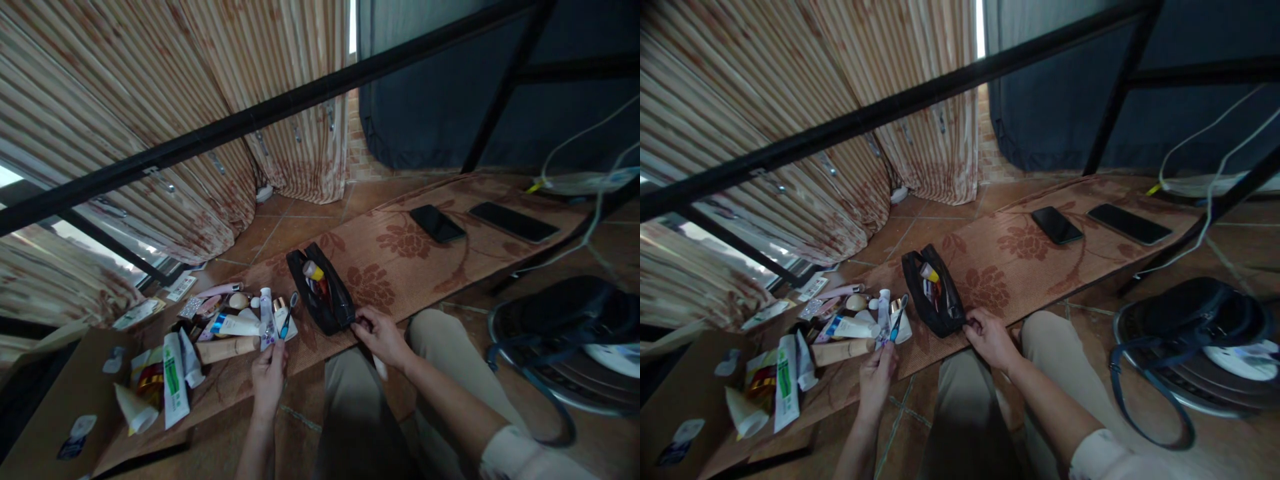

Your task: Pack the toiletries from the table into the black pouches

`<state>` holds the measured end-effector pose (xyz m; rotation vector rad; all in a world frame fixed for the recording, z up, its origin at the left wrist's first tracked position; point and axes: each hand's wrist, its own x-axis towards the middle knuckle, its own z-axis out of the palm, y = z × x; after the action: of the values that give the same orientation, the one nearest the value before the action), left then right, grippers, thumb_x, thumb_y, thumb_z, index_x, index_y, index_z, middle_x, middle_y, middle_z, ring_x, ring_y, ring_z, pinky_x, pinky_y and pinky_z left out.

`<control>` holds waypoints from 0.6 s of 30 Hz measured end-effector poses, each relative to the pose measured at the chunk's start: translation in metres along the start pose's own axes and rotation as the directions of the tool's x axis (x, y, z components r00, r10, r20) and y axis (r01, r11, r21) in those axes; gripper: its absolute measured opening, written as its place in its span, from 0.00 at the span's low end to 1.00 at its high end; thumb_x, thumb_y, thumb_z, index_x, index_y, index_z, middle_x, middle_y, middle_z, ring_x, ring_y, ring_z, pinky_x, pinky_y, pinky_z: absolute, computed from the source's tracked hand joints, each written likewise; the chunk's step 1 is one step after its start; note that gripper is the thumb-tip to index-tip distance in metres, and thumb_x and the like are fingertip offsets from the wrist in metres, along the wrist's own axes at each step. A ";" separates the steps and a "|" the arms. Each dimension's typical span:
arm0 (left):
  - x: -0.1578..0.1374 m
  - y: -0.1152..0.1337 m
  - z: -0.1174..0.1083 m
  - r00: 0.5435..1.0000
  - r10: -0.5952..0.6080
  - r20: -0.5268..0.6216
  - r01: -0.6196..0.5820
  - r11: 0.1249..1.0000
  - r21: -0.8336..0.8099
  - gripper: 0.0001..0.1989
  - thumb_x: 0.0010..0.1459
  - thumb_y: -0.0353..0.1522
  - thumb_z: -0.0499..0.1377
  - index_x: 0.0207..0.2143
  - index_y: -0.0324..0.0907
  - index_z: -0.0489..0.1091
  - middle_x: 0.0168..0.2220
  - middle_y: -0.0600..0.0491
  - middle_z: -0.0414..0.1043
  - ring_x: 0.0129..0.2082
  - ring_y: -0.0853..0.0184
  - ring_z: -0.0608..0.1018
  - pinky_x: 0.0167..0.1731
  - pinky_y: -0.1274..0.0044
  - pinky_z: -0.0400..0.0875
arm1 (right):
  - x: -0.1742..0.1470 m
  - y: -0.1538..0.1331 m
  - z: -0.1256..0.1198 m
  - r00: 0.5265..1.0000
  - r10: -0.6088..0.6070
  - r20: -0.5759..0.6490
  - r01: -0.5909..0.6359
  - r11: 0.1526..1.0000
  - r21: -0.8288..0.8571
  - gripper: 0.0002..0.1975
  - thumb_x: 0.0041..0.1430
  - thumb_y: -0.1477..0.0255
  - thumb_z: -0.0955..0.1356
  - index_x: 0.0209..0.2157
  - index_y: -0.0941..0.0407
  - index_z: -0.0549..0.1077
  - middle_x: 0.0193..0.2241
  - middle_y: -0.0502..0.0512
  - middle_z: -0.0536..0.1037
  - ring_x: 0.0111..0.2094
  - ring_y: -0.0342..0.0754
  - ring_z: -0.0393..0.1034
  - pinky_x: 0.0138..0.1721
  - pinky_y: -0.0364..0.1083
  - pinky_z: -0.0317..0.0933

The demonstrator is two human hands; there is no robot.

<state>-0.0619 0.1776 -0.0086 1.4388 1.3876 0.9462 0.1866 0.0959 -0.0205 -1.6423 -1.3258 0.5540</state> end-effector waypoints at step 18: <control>0.000 0.007 0.000 1.000 -0.012 -0.007 0.011 1.000 -0.014 0.26 0.47 0.54 0.59 0.20 0.39 0.70 0.12 0.61 0.51 0.13 0.75 0.56 0.14 0.81 0.48 | 0.001 0.000 0.000 1.000 -0.009 0.000 0.009 1.000 -0.002 0.03 0.56 0.73 0.64 0.31 0.56 0.70 0.26 0.49 0.67 0.27 0.44 0.64 0.30 0.42 0.59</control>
<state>-0.0599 0.1775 -0.0020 1.4169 1.3903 0.9528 0.1871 0.0973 -0.0206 -1.6373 -1.3336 0.5470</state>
